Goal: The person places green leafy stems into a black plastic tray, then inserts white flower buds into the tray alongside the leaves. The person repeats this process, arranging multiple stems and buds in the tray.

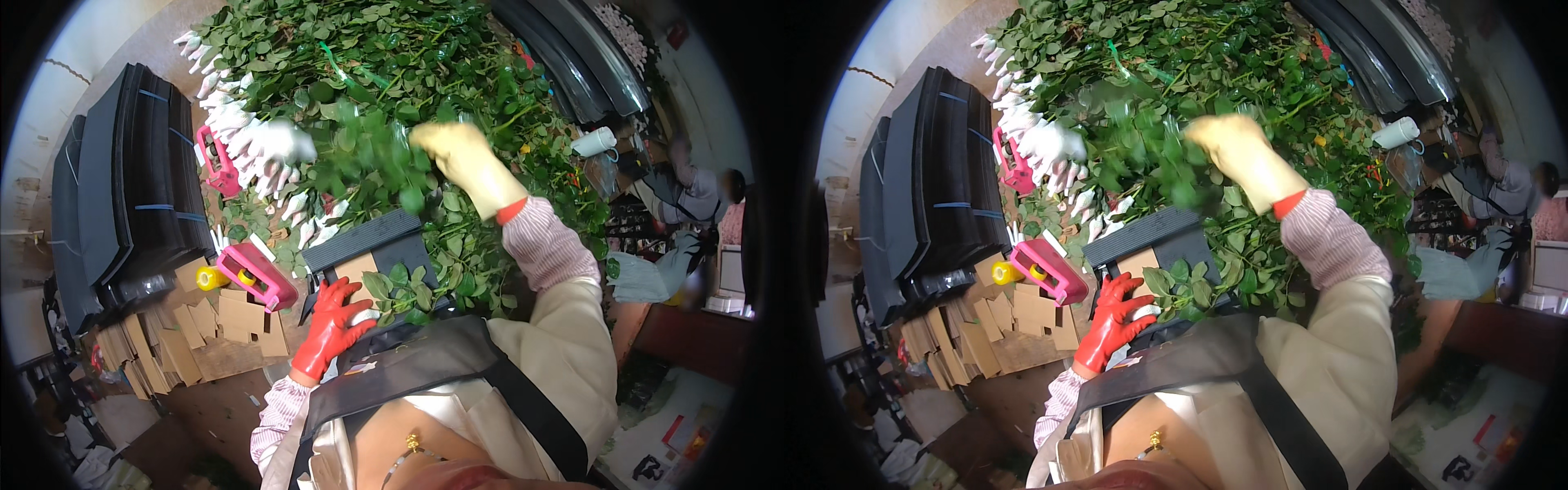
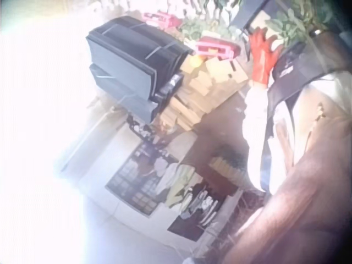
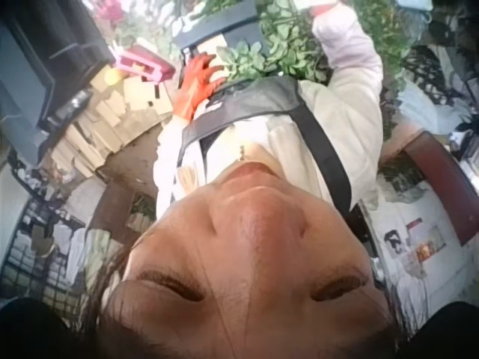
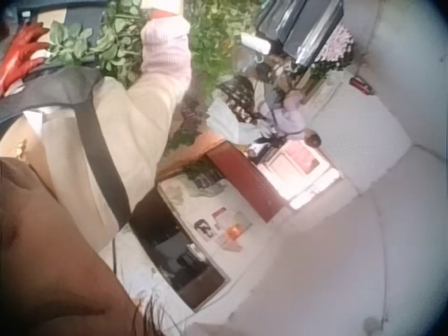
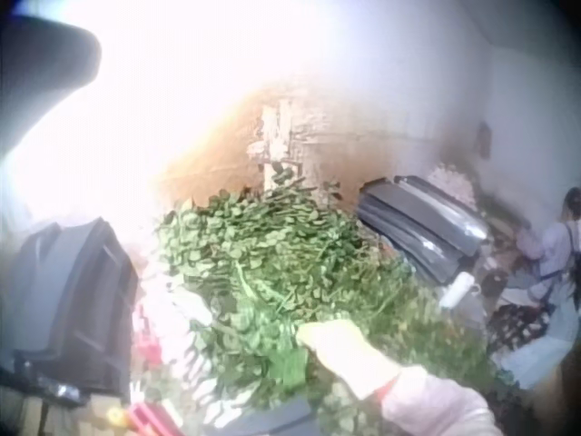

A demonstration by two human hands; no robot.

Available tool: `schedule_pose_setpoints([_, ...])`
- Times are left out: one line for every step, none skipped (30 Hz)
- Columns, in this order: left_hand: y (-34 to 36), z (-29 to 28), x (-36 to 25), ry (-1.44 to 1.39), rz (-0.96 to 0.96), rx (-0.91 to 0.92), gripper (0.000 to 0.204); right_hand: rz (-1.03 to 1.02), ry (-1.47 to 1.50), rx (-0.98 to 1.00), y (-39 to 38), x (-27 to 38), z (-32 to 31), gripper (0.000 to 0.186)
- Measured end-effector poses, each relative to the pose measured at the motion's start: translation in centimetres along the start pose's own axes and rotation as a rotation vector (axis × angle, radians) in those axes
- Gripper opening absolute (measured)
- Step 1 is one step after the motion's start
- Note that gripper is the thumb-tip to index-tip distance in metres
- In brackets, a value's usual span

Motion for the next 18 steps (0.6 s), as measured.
schedule_pose_setpoints([0.1,0.0,-0.1,-0.002,0.005,0.005,0.04,-0.025,-0.033,0.139,-1.6,-0.8,2.1,0.04])
schedule_pose_setpoints([0.0,0.1,0.1,0.013,0.005,-0.001,0.041,0.002,-0.165,0.474,-2.3,-0.5,4.1,0.038])
schedule_pose_setpoints([0.1,0.1,0.2,0.009,0.008,0.006,0.041,0.031,-0.301,0.804,-3.5,-0.3,5.6,0.036])
schedule_pose_setpoints([0.1,0.0,0.1,0.005,0.011,0.012,0.041,0.073,-0.267,0.863,-5.2,-0.7,6.3,0.042])
schedule_pose_setpoints([0.1,-0.1,0.1,0.005,0.009,0.02,0.041,0.231,-0.189,1.041,-4.6,-0.3,5.0,0.045])
schedule_pose_setpoints([0.1,-0.2,0.1,0.005,0.006,0.025,0.04,0.284,-0.133,0.863,-3.8,-1.1,4.9,0.047])
schedule_pose_setpoints([0.0,-0.3,0.1,0.004,0.001,0.03,0.039,0.333,-0.076,0.685,-2.9,-2.1,4.8,0.048])
schedule_pose_setpoints([-0.1,-0.3,0.1,0.005,-0.004,0.038,0.037,0.349,-0.123,0.557,-0.4,-1.5,3.5,0.05])
schedule_pose_setpoints([-0.1,-0.5,0.0,0.006,0.002,0.046,0.036,0.311,-0.187,0.512,1.0,-2.7,3.9,0.047])
schedule_pose_setpoints([0.0,-0.6,0.0,0.009,0.007,0.052,0.034,0.271,-0.252,0.467,2.5,-3.8,4.3,0.044])
schedule_pose_setpoints([0.2,-0.8,-0.1,0.013,0.018,0.058,0.032,0.273,-0.326,0.492,3.9,-4.3,4.8,0.043])
schedule_pose_setpoints([0.4,-0.9,-0.2,0.017,0.017,0.064,0.032,0.269,-0.398,0.518,5.4,-4.7,5.5,0.042])
schedule_pose_setpoints([0.6,-0.9,-0.3,0.016,0.025,0.073,0.031,0.229,-0.507,0.516,5.6,-6.1,7.8,0.043])
schedule_pose_setpoints([0.7,-0.8,-0.2,0.013,0.032,0.083,0.03,0.334,-0.458,0.464,5.7,-7.4,9.0,0.044])
schedule_pose_setpoints([0.4,-0.9,-0.4,0.012,0.022,0.088,0.031,0.419,-0.395,0.404,6.2,-8.2,10.5,0.045])
schedule_pose_setpoints([0.4,-0.8,-0.2,0.011,0.022,0.09,0.031,0.504,-0.337,0.338,6.6,-9.2,11.7,0.046])
schedule_pose_setpoints([-0.1,-0.4,0.1,0.004,-0.007,0.077,0.031,0.567,-0.181,0.275,7.6,-5.5,8.0,0.041])
schedule_pose_setpoints([-0.2,-0.4,-0.2,-0.006,-0.012,0.062,0.032,0.295,-0.277,0.147,7.0,-4.2,5.7,0.035])
Point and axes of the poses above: each hand's wrist, its own y-axis towards the middle knuckle, its own z-axis out of the palm, x = y × z, the point moved 4 cm from there along y, towards the middle knuckle, and after that the axes turned 7 degrees about y, right-handed, at the moved point
